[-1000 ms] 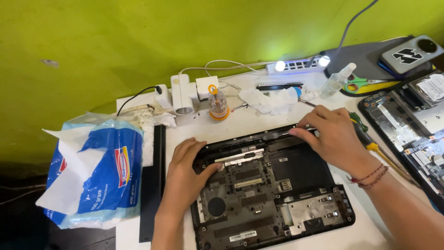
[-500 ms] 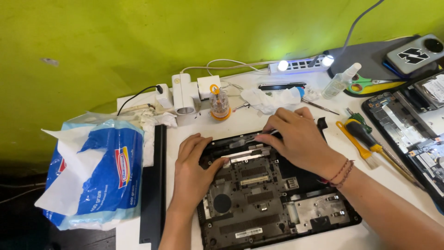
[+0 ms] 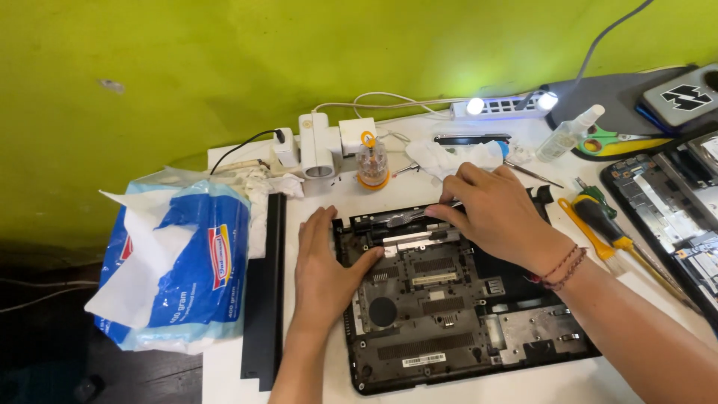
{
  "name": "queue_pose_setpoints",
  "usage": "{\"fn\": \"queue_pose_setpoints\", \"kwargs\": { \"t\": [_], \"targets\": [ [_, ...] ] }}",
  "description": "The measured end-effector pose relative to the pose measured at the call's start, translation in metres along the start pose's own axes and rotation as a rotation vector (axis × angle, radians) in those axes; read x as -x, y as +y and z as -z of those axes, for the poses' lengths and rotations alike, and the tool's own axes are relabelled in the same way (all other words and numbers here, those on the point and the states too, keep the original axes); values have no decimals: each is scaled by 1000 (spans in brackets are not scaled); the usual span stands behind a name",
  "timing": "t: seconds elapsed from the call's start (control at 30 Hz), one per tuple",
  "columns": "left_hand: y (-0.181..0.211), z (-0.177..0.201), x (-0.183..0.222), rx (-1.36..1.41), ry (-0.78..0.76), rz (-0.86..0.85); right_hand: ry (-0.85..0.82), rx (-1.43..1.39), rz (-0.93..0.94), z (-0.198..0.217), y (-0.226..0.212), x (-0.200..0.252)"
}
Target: Cleaning and inspecting the internal components of a laptop using a small tool and a tissue
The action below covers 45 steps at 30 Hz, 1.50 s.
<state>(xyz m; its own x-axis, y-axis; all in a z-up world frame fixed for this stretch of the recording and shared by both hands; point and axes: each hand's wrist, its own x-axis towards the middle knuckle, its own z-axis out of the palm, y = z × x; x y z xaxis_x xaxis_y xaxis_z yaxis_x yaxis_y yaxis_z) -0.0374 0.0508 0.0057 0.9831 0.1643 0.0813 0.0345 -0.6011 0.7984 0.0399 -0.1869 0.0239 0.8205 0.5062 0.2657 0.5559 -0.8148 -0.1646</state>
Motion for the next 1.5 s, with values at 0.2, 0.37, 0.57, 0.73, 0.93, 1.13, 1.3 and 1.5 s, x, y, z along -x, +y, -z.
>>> {"fn": "queue_pose_setpoints", "kwargs": {
  "t": [0.2, 0.37, 0.57, 0.73, 0.93, 1.13, 1.3, 1.5],
  "targets": [
    [-22, -14, -4, -107, 70, -180, 26, 17, 123, -17, -24, -15],
    [-22, -14, -3, -105, 78, -174, -1, -4, 145, -23, -29, -14],
    [-21, -11, -4, -97, 33, -146, -64, 9, 56, -5, -16, 1],
    [-23, -12, -2, -98, 45, -149, -69, 69, -36, 1, -1, 12],
    [-24, -13, -1, -83, 42, -158, 12, 104, 39, -15, -23, -1],
    [-25, -11, -2, -52, 54, -195, 38, 69, 137, -23, -48, -8],
    [-24, -11, -3, 57, 59, -236, -73, -30, -15, -14, -42, 5],
    [-10, -5, -2, 797, 165, -104, 42, -207, -38, -13, -45, 17]
  ]
}}
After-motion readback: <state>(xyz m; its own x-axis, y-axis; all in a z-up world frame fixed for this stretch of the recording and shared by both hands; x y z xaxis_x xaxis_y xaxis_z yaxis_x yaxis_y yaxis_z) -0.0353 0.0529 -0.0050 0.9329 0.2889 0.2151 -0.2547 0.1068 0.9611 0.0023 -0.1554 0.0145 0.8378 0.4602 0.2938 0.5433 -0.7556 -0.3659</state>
